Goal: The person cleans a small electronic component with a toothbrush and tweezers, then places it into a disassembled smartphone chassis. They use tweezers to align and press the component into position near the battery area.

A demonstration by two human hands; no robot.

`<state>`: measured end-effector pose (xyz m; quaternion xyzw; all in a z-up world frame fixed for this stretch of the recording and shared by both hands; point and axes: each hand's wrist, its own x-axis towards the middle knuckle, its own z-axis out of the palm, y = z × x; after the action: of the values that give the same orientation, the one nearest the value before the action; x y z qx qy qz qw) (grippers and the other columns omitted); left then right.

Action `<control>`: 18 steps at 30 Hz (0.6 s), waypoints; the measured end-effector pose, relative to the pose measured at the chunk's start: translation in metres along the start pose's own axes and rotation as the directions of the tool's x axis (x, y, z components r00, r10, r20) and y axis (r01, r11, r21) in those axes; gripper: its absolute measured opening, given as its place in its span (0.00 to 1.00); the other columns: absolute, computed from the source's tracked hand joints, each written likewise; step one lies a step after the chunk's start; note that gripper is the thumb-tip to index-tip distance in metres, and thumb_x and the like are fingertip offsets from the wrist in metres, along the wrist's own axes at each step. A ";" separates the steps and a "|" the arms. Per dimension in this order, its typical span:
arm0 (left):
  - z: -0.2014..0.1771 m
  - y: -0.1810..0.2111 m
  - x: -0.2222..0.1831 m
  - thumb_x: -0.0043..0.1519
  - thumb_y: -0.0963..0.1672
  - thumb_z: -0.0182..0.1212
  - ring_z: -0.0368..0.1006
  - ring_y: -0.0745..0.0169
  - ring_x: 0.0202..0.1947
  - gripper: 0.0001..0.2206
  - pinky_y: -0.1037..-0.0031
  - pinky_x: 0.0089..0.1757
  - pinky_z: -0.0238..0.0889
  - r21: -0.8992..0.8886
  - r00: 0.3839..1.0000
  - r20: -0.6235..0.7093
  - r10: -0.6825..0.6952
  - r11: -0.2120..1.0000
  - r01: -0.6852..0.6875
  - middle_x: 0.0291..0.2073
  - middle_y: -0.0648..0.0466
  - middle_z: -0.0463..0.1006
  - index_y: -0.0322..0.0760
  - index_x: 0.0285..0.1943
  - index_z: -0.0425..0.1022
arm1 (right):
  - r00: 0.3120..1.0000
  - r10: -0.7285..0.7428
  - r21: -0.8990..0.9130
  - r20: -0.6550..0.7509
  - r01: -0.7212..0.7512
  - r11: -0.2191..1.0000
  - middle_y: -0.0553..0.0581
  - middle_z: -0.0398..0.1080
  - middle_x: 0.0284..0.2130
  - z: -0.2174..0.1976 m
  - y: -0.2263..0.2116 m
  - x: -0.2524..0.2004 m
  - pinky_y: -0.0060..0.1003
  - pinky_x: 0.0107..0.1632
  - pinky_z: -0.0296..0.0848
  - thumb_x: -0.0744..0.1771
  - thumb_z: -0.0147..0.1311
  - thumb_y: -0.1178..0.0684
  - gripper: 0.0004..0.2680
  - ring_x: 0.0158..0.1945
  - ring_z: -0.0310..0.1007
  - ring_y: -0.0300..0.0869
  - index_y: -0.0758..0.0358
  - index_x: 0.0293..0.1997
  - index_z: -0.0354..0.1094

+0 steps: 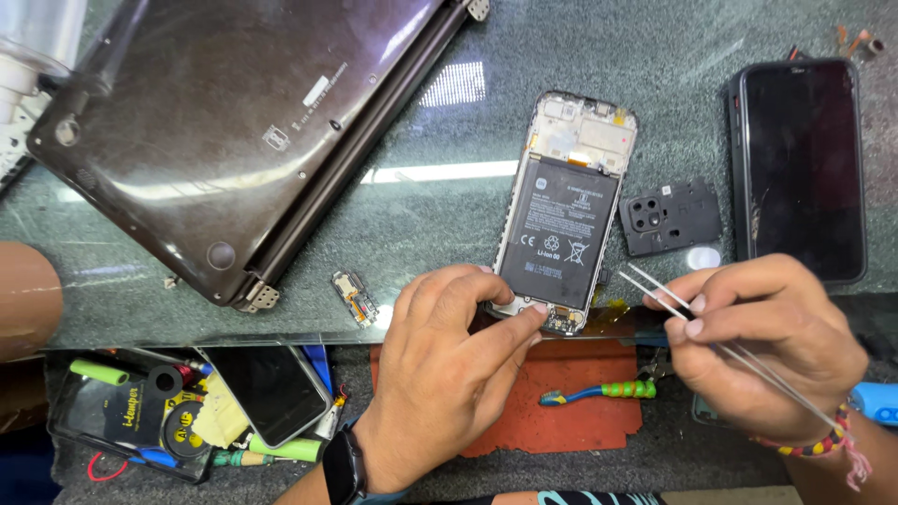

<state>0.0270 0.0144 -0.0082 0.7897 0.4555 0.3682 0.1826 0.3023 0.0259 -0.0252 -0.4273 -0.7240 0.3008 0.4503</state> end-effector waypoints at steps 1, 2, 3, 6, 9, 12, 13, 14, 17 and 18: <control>0.000 0.000 0.000 0.60 0.41 0.69 0.70 0.49 0.55 0.11 0.59 0.54 0.62 0.006 1.000 -0.003 0.005 1.000 -0.005 0.48 0.51 0.72 0.42 0.52 0.80 | 1.000 -0.011 0.000 0.003 0.011 1.000 0.56 0.67 0.36 0.000 0.001 0.000 0.39 0.49 0.84 0.61 0.61 0.68 0.08 0.42 0.81 0.46 0.64 0.36 0.66; 0.001 -0.001 0.000 0.60 0.41 0.69 0.70 0.49 0.55 0.11 0.59 0.54 0.62 0.012 1.000 -0.006 0.009 1.000 -0.009 0.48 0.51 0.72 0.42 0.52 0.80 | 1.000 -0.021 0.000 0.007 0.021 1.000 0.56 0.67 0.36 0.000 0.003 -0.001 0.39 0.48 0.83 0.61 0.62 0.68 0.08 0.42 0.81 0.46 0.64 0.36 0.66; 0.002 -0.001 0.000 0.60 0.41 0.69 0.71 0.49 0.55 0.12 0.59 0.55 0.62 0.018 1.000 -0.008 0.013 1.000 -0.013 0.48 0.52 0.72 0.42 0.52 0.80 | 0.999 -0.031 0.000 0.010 0.031 1.000 0.56 0.67 0.35 0.000 0.005 -0.002 0.38 0.47 0.83 0.61 0.62 0.68 0.08 0.43 0.81 0.46 0.64 0.36 0.67; 0.003 -0.002 -0.001 0.60 0.42 0.70 0.71 0.49 0.54 0.12 0.58 0.55 0.62 0.020 1.000 -0.010 0.022 1.000 -0.021 0.48 0.51 0.72 0.41 0.52 0.80 | 0.994 -0.095 0.039 0.051 0.093 0.995 0.54 0.68 0.36 -0.001 0.008 -0.006 0.38 0.48 0.83 0.61 0.63 0.67 0.08 0.44 0.81 0.45 0.64 0.38 0.69; 0.002 -0.001 0.001 0.60 0.42 0.70 0.71 0.49 0.54 0.14 0.58 0.55 0.63 0.021 0.999 -0.025 0.030 0.999 -0.030 0.48 0.51 0.72 0.40 0.55 0.78 | 0.994 -0.091 0.016 0.061 0.090 0.996 0.57 0.67 0.38 0.001 0.009 -0.006 0.41 0.51 0.83 0.61 0.62 0.66 0.09 0.45 0.80 0.46 0.65 0.40 0.70; 0.001 -0.002 0.005 0.61 0.42 0.70 0.72 0.50 0.53 0.23 0.59 0.55 0.64 -0.031 0.999 -0.033 -0.006 0.999 0.005 0.49 0.49 0.73 0.32 0.65 0.71 | 0.993 -0.099 -0.006 0.068 0.100 0.995 0.57 0.67 0.39 0.003 0.008 -0.004 0.38 0.50 0.83 0.61 0.61 0.66 0.10 0.47 0.80 0.47 0.65 0.42 0.68; -0.001 -0.003 0.005 0.62 0.42 0.70 0.72 0.51 0.52 0.26 0.59 0.55 0.64 -0.057 0.999 -0.031 -0.028 0.998 0.026 0.50 0.47 0.73 0.28 0.69 0.67 | 0.992 -0.106 -0.027 0.062 0.108 0.994 0.58 0.68 0.40 0.004 0.007 -0.003 0.38 0.50 0.83 0.61 0.61 0.67 0.11 0.47 0.80 0.47 0.65 0.43 0.67; -0.003 -0.003 0.005 0.63 0.43 0.68 0.72 0.54 0.52 0.29 0.61 0.55 0.65 -0.208 0.991 -0.039 -0.126 0.971 0.115 0.51 0.48 0.73 0.30 0.71 0.60 | 0.992 -0.113 -0.047 0.055 0.115 0.992 0.58 0.68 0.40 0.005 0.007 -0.003 0.38 0.50 0.83 0.61 0.62 0.67 0.11 0.47 0.80 0.46 0.66 0.45 0.66; -0.008 -0.005 0.006 0.65 0.43 0.64 0.74 0.59 0.53 0.30 0.66 0.55 0.68 -0.446 0.958 -0.012 -0.286 0.859 0.251 0.54 0.49 0.74 0.32 0.73 0.53 | 0.992 -0.120 -0.031 0.045 0.121 0.992 0.60 0.69 0.40 0.006 0.007 -0.001 0.37 0.49 0.84 0.61 0.62 0.67 0.12 0.46 0.80 0.46 0.67 0.46 0.65; -0.010 -0.005 0.006 0.65 0.42 0.65 0.74 0.57 0.54 0.26 0.66 0.55 0.69 -0.399 0.965 -0.015 -0.260 0.887 0.233 0.54 0.49 0.74 0.33 0.71 0.60 | 0.992 -0.119 -0.012 0.045 0.119 0.993 0.60 0.69 0.39 0.005 0.006 -0.001 0.37 0.48 0.84 0.61 0.62 0.67 0.13 0.45 0.81 0.47 0.67 0.46 0.65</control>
<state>0.0185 0.0219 -0.0026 0.6596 0.4747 0.4526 0.3671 0.2997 0.0272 -0.0324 -0.3798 -0.7601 0.2777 0.4482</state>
